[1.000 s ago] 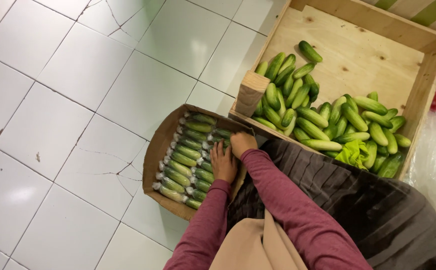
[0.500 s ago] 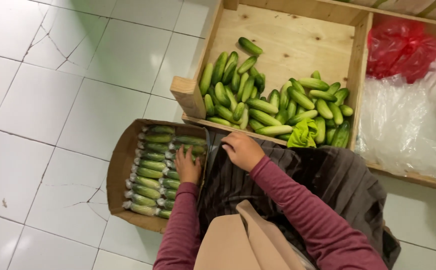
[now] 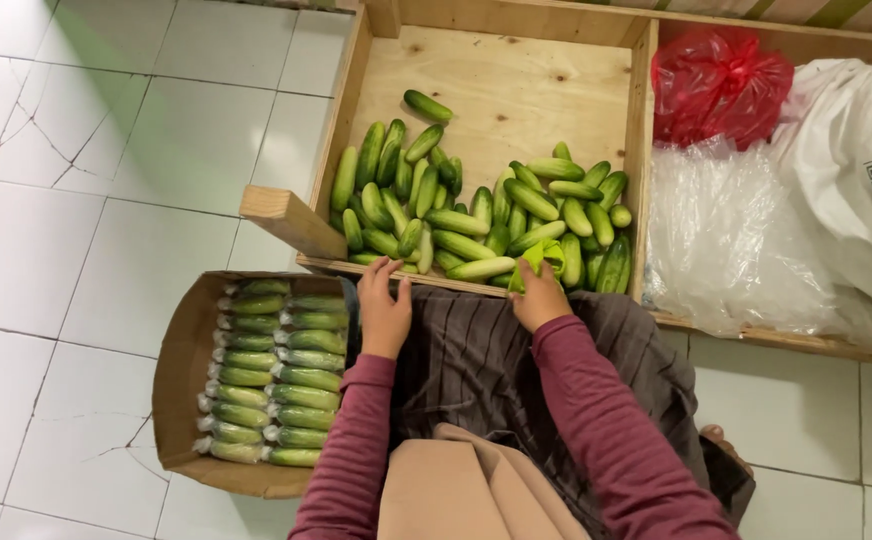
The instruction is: Packaging individual cucumbers into plastic bags and placing them into a box
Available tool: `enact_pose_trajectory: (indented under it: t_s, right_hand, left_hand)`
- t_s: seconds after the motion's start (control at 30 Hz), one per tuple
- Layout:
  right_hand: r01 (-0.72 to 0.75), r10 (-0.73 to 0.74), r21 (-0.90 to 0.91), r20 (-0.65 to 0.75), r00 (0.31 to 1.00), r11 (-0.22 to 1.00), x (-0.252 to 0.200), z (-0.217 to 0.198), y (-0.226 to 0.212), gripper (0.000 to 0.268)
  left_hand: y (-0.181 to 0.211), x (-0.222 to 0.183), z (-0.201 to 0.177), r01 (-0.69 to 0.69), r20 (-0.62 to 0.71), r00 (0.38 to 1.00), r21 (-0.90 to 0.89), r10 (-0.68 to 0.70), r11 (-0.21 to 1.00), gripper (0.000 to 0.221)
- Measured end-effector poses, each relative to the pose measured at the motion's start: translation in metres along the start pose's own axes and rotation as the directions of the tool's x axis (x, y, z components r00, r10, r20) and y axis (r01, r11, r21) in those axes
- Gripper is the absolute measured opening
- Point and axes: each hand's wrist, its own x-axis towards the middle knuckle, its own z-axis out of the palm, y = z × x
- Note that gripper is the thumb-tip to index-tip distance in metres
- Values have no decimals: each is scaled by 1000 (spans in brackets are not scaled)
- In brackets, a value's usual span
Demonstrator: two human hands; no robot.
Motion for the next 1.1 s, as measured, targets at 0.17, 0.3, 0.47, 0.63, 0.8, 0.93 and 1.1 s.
enact_pose_trajectory:
  t_s: [0.17,0.3,0.47,0.63,0.8,0.93,1.1]
  right_hand:
    - [-33,37,50,-90,995,998,5,12,1,73]
    - [-18,23,57,-77,997,998,28,29,19,82]
    - [23,-16,116,-57,998,993,30,22,21,52]
    - [8,11,225,-82,997,974,-5,-29,-4,49]
    - [6,35,353,-108,994,936,-15,-46,-11,45]
    - [35,-18,244,-72,997,969,11,-20,0,42]
    - [32,-24,149,-55,998,988,5,-29,-7,41]
  left_hand:
    - [66,27,55,-102,233,965,-82,118,991,24]
    - [79,46,127,-133,326,935,-49,141,990,24]
    - [74,69,214,-319,470,852,118,230,940,26]
    - [117,82,263,-547,591,720,161,364,822,44]
    - [125,96,303,-686,748,531,105,397,720,52]
    - [112,103,311,-702,767,483,50,423,711,39]
    - [113,95,281,-649,711,523,-25,470,760,37]
